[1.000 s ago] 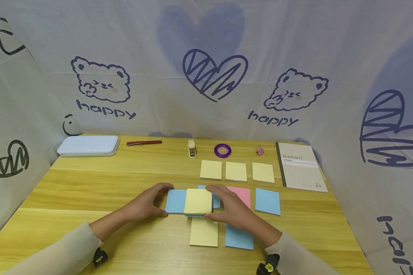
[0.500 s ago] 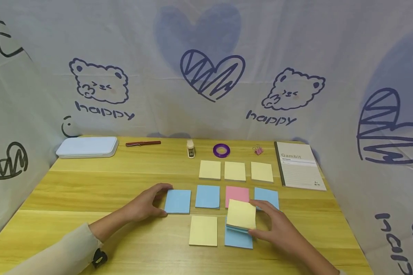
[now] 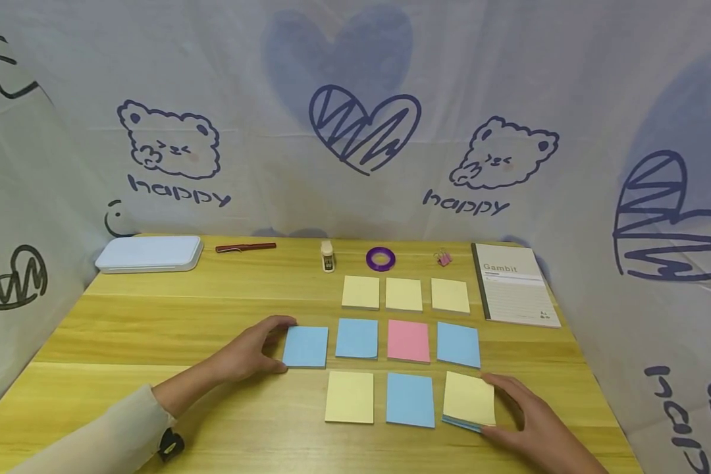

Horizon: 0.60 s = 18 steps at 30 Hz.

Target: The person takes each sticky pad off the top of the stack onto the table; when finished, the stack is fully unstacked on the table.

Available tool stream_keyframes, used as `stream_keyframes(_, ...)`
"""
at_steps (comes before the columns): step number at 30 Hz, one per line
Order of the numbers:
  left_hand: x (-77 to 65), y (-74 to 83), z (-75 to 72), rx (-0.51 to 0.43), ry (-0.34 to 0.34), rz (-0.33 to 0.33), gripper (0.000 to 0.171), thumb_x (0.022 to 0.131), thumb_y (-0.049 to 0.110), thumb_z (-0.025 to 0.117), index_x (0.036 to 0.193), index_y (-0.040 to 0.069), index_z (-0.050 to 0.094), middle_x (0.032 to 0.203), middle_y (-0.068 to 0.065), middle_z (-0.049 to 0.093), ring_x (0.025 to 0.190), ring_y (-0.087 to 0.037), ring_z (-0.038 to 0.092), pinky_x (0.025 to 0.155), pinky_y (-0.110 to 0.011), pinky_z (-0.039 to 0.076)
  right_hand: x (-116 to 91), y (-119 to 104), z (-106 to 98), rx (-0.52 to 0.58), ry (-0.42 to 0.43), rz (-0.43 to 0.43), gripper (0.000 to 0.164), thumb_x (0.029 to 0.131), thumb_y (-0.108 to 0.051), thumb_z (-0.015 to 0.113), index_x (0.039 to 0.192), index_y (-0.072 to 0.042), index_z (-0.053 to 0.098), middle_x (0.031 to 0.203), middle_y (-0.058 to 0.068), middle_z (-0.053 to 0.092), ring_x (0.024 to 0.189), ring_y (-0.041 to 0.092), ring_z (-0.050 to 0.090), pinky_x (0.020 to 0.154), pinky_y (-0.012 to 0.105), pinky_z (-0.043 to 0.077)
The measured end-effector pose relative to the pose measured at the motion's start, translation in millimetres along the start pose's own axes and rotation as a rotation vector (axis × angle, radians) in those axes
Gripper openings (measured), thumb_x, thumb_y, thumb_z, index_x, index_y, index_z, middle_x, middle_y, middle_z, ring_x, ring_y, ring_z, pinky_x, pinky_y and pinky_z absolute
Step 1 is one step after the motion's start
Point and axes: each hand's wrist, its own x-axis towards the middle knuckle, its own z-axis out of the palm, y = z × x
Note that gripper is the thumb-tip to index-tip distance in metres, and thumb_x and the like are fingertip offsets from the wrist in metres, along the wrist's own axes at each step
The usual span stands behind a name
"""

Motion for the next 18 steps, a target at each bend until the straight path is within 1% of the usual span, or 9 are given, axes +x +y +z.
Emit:
stream_keyframes(2,0.2,-0.2,0.1,0.004,0.000,0.002,0.079,0.082,0.003,0.086,0.149,-0.001,0.045,0.152,-0.020,0.049,0.144,-0.040,0.042,0.118,-0.058,0.036,0.3,4.1,0.0,-0.026,-0.003,-0.015,0.083,0.083,-0.041,0.087,0.151,-0.013,0.048,0.151,0.019,0.050,0.139,0.046,0.042,0.104,0.071,0.039)
stream_keyframes(4,0.5,-0.5,0.3,0.008,-0.001,0.004,0.079,0.082,0.003,0.087,0.149,-0.001,0.045,0.151,-0.019,0.049,0.144,-0.040,0.043,0.118,-0.058,0.037,1.8,7.1,1.0,-0.078,0.001,-0.040,0.084,0.081,-0.043,0.087,0.150,-0.013,0.050,0.149,0.018,0.052,0.137,0.044,0.045,0.104,0.069,0.041)
stream_keyframes(9,1.8,-1.6,0.6,0.014,-0.003,0.011,0.079,0.081,0.004,0.087,0.148,0.000,0.046,0.151,-0.019,0.050,0.144,-0.039,0.043,0.118,-0.058,0.036,6.6,11.0,4.2,-0.147,-0.006,-0.090,0.088,0.078,-0.043,0.089,0.149,-0.011,0.050,0.148,0.018,0.053,0.135,0.044,0.049,0.104,0.069,0.043)
stream_keyframes(12,1.7,-2.1,0.8,0.011,-0.003,0.010,0.079,0.081,0.003,0.087,0.148,0.000,0.046,0.151,-0.019,0.050,0.144,-0.039,0.042,0.119,-0.058,0.035,7.8,11.1,5.3,-0.184,0.002,-0.112,0.088,0.077,-0.040,0.091,0.149,-0.011,0.050,0.147,0.016,0.054,0.134,0.041,0.050,0.104,0.065,0.046)
stream_keyframes(13,1.7,-2.3,1.0,0.010,-0.003,0.010,0.079,0.080,0.003,0.088,0.148,0.000,0.046,0.151,-0.019,0.050,0.144,-0.039,0.042,0.119,-0.058,0.035,7.8,11.6,5.5,-0.203,0.010,-0.122,0.088,0.076,-0.041,0.091,0.149,-0.012,0.050,0.147,0.014,0.054,0.133,0.039,0.051,0.104,0.062,0.048)
stream_keyframes(16,1.5,-2.0,1.5,0.001,-0.005,0.004,0.080,0.080,0.004,0.088,0.148,-0.001,0.046,0.151,-0.019,0.049,0.145,-0.039,0.041,0.120,-0.058,0.033,6.6,8.2,3.3,-0.207,-0.012,-0.119,0.089,0.076,-0.042,0.091,0.149,-0.011,0.050,0.147,0.015,0.053,0.133,0.040,0.051,0.103,0.063,0.048)
stream_keyframes(18,0.7,-1.7,1.4,-0.020,-0.006,-0.008,0.082,0.080,0.006,0.088,0.149,-0.001,0.045,0.152,-0.020,0.048,0.146,-0.039,0.040,0.121,-0.059,0.032,6.7,1.0,-1.1,-0.182,-0.039,-0.087,0.087,0.076,-0.043,0.090,0.148,-0.015,0.050,0.148,0.014,0.051,0.134,0.040,0.050,0.105,0.067,0.046)
